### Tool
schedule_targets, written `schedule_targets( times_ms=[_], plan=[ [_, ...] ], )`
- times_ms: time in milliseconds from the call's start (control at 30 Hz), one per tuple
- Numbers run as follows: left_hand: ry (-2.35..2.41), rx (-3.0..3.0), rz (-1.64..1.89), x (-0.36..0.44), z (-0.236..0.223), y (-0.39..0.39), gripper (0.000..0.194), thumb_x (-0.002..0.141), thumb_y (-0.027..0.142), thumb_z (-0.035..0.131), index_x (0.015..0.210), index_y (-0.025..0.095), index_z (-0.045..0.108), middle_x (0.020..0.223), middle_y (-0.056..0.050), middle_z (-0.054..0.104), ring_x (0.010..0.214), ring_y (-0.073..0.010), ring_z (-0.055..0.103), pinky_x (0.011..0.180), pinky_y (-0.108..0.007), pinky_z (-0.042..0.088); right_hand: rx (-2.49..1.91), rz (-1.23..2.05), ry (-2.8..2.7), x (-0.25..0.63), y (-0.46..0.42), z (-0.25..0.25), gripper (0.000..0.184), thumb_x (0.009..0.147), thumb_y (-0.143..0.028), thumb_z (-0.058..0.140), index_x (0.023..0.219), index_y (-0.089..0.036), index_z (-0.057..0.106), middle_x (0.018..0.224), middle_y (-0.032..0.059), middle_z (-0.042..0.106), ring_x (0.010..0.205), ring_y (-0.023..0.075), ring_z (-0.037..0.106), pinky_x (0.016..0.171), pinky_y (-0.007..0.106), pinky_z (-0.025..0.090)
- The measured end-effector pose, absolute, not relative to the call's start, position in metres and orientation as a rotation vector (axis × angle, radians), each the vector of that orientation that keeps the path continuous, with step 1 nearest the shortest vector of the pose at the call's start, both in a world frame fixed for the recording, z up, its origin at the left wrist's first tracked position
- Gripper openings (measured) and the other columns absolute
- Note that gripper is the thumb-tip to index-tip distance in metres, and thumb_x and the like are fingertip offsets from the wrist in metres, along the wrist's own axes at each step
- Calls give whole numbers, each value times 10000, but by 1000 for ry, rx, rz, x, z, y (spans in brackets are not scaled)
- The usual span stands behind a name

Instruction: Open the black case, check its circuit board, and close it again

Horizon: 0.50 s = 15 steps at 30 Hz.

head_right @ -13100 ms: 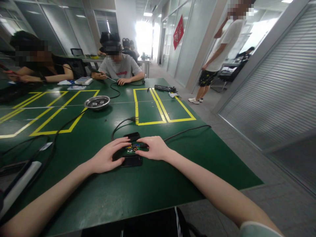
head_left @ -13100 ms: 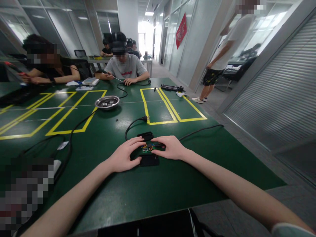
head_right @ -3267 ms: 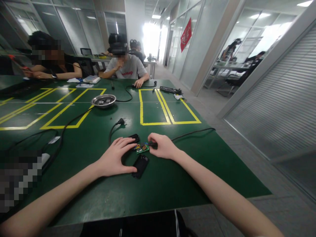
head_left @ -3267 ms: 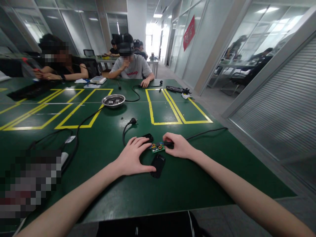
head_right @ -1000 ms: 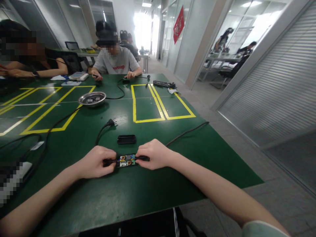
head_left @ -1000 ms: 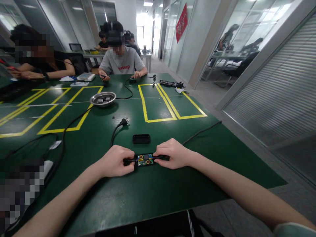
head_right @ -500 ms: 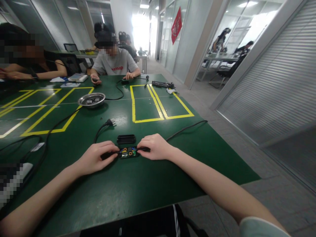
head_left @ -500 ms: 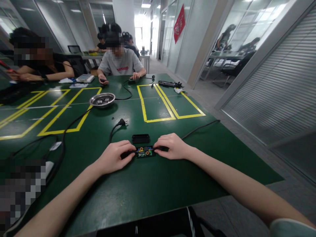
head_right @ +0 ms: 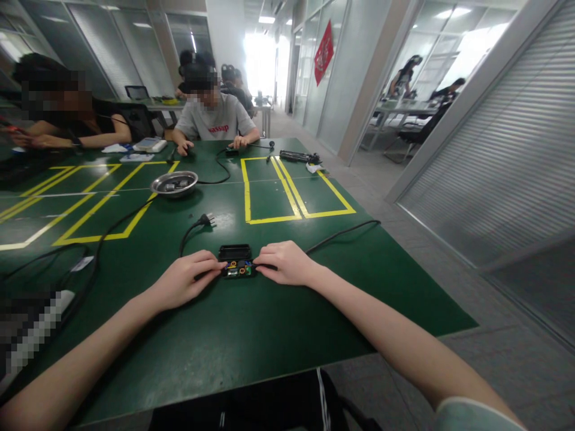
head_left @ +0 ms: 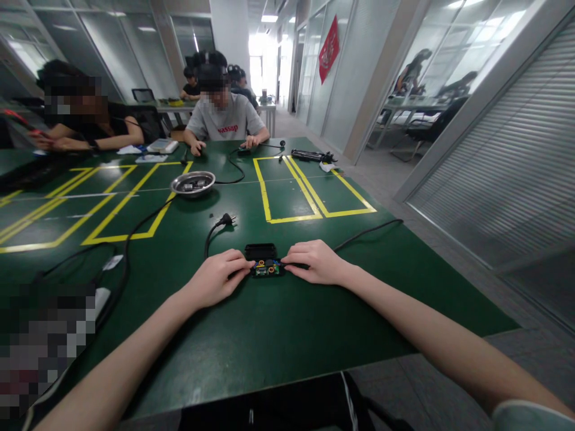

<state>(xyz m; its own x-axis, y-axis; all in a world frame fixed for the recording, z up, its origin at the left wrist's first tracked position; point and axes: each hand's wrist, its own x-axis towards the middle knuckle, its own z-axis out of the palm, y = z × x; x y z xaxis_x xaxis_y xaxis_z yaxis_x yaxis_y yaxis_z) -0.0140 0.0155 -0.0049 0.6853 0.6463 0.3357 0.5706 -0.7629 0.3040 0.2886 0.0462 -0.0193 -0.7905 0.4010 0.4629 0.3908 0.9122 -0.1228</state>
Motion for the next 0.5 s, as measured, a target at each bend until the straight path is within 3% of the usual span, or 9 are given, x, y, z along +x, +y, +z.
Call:
schedule_targets(
  times_ms=[367,500],
  plan=[
    [1011,2683,597,-11,-8,16,250,1041,203,471,1048,189,721,996,-72,686,871,-183,680,786,-283,575,-594,3,-2692,289,45,-12,284,1079,-239,487,1065,-162,760,913,72,735,767,170,677,662,280,469],
    [1000,2782,601,-10,-6,16,269,1051,198,455,1052,193,723,1072,-95,690,957,-216,675,836,-341,596,-591,-111,-2756,288,44,-9,272,1074,-230,486,1040,-158,747,900,71,723,757,177,658,654,292,457]
  ],
)
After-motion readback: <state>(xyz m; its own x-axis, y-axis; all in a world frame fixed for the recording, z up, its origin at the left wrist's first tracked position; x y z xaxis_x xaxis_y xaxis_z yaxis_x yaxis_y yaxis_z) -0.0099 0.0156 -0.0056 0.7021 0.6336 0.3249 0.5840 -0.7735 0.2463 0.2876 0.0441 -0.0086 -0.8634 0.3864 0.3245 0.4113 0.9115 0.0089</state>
